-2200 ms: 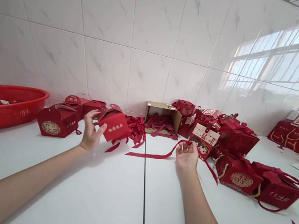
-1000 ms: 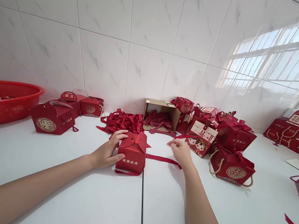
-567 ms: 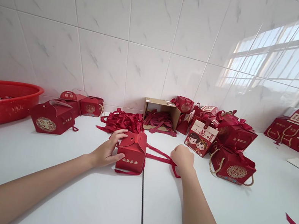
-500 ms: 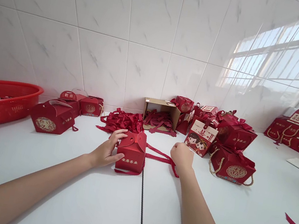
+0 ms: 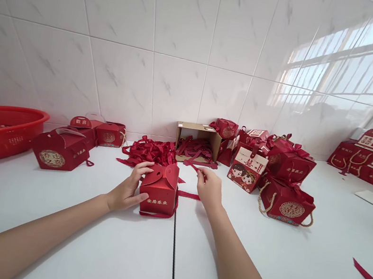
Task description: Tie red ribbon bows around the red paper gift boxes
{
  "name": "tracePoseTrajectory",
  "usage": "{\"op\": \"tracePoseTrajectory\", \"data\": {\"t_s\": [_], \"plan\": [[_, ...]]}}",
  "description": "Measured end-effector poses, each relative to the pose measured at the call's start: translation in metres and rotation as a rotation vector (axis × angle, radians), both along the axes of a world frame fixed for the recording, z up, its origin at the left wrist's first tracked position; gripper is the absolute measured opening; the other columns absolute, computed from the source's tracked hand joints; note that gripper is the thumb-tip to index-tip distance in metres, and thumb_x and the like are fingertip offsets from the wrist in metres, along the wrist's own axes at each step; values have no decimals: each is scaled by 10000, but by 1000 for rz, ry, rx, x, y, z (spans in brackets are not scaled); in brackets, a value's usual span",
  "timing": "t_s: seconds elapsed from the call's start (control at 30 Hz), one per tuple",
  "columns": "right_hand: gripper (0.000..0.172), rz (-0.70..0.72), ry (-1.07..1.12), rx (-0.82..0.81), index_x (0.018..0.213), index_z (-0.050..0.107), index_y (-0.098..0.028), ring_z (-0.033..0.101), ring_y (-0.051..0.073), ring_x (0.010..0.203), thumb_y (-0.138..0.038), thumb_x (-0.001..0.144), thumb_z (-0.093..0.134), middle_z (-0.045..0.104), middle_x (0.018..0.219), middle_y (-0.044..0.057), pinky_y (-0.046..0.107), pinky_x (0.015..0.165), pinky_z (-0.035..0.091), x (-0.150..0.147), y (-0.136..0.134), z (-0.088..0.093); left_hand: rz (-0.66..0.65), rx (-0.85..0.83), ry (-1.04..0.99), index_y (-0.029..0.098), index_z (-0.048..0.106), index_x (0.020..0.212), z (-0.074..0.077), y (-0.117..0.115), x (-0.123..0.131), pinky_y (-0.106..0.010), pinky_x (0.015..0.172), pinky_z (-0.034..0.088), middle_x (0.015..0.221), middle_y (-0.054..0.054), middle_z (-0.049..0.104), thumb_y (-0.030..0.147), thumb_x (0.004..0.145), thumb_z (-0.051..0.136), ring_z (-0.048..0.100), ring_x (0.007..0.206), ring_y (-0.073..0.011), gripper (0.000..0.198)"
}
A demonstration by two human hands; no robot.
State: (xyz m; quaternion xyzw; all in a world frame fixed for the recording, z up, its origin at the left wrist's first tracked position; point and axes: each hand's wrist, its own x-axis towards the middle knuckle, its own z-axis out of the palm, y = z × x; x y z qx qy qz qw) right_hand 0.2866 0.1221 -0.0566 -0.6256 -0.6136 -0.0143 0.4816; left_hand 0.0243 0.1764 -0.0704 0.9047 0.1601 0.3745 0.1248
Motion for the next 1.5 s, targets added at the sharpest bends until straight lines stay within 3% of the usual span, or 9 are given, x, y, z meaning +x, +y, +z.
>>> {"op": "tracePoseTrajectory", "data": {"t_s": [0.13, 0.27, 0.6, 0.87, 1.1, 1.2, 1.27, 1.4, 1.5], "plan": [[260, 49, 5, 266, 989, 667, -196, 604, 183, 748, -228, 895, 427, 671, 848, 65, 313, 702, 485, -4, -10, 19, 17, -14, 9, 253, 264, 1311, -2, 1, 0, -546, 1009, 334, 1430, -189, 210, 372, 860, 528, 239, 1348, -355, 537], [272, 171, -82, 445, 985, 698, -215, 574, 154, 657, -169, 883, 451, 628, 756, 46, 279, 601, 478, -11, -15, 24, -6, -32, 28, 257, 235, 1332, -3, 2, -1, -528, 1009, 341, 1446, -195, 220, 357, 868, 521, 190, 1380, -351, 554], [246, 220, -96, 455, 903, 716, -223, 588, 156, 683, -138, 833, 496, 626, 771, 46, 286, 589, 499, -14, -19, 25, -18, -29, 19, 267, 233, 1343, -4, 4, -1, -531, 1036, 317, 1453, -184, 225, 367, 872, 520, 166, 1395, -340, 562], [247, 212, -78, 490, 911, 702, -216, 579, 151, 674, -113, 830, 493, 620, 760, 42, 281, 591, 491, -24, -20, 26, -59, -10, -3, 268, 232, 1350, -3, 2, -1, -544, 1007, 338, 1420, -183, 250, 400, 843, 547, 228, 1355, -350, 611], [206, 224, -111, 482, 892, 696, -202, 590, 164, 693, -126, 817, 519, 633, 746, 45, 295, 606, 499, -27, -22, 26, -134, -36, -45, 272, 221, 1378, 1, -3, 4, -565, 1033, 296, 1392, -159, 277, 538, 792, 562, 223, 1341, -367, 728], [174, 220, -129, 461, 880, 694, -205, 593, 178, 706, -150, 806, 546, 640, 741, 46, 312, 617, 500, -29, -23, 27, -82, -164, -105, 263, 189, 1415, 11, -13, 12, -557, 1072, 247, 1459, -150, 194, 623, 798, 497, 184, 1362, -366, 778], [167, 228, -141, 436, 882, 693, -211, 592, 186, 724, -162, 803, 555, 641, 756, 51, 317, 624, 498, -30, -24, 27, -8, -251, -159, 276, 207, 1418, 22, -23, 19, -536, 1092, 233, 1482, -122, 174, 578, 836, 468, 179, 1375, -338, 705], [161, 272, -180, 398, 883, 691, -221, 571, 187, 730, -174, 815, 553, 629, 762, 53, 330, 653, 491, -33, -27, 28, 237, -323, -202, 280, 489, 1218, 42, -42, 35, -475, 1093, 277, 1381, -75, 343, 305, 823, 556, 289, 1336, -281, 401], [134, 296, -180, 385, 852, 688, -219, 554, 183, 717, -200, 829, 557, 613, 742, 50, 332, 657, 479, -35, -29, 29, 362, -350, -146, 250, 576, 1065, 47, -51, 43, -470, 1027, 360, 1214, -73, 484, 175, 762, 559, 436, 1196, -274, 313]]}}
